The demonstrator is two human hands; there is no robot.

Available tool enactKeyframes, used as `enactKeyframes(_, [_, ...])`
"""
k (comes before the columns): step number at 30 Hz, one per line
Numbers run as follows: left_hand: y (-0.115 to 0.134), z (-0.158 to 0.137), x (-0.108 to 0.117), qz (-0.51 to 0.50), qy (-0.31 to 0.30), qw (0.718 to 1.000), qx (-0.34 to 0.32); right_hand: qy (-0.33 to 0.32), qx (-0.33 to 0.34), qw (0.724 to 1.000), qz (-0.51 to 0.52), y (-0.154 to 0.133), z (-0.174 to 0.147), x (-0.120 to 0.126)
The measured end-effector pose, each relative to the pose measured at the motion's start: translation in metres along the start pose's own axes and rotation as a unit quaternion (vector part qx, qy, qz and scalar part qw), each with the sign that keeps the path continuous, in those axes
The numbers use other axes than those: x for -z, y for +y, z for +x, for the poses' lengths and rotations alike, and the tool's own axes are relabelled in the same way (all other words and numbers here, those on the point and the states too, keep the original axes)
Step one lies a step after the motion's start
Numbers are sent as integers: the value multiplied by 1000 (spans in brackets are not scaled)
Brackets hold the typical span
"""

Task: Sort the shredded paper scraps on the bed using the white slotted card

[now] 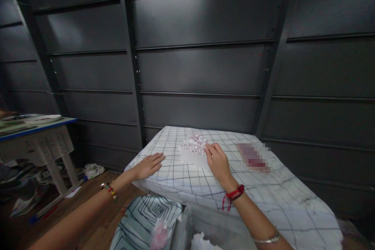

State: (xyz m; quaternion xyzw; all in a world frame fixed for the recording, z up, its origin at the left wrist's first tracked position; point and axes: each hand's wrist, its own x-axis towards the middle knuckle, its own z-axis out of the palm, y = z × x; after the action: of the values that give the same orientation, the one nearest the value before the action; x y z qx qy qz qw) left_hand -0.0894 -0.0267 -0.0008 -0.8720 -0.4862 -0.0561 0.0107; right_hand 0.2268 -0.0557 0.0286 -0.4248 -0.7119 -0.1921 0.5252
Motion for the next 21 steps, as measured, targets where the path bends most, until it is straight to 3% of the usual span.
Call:
enactKeyframes(5, [5,-1,10,15,-19,1000,3,23,-35,999,-24,40,3,17])
enactKeyframes(9, [8,6,26,21,-55,998,-15,44,-68,997,-5,52,12,29])
enactKeyframes(14, [18,24,45,9,-105,994,37,6,-58,997,47,28,14,23])
enactKeyframes(18, [26,37,42,65,-54,995,59,-46,-34,995,86,-2,12,5])
enactKeyframes(21, [28,46,28,61,10,996,66,-50,-33,995,81,-6,13,-2])
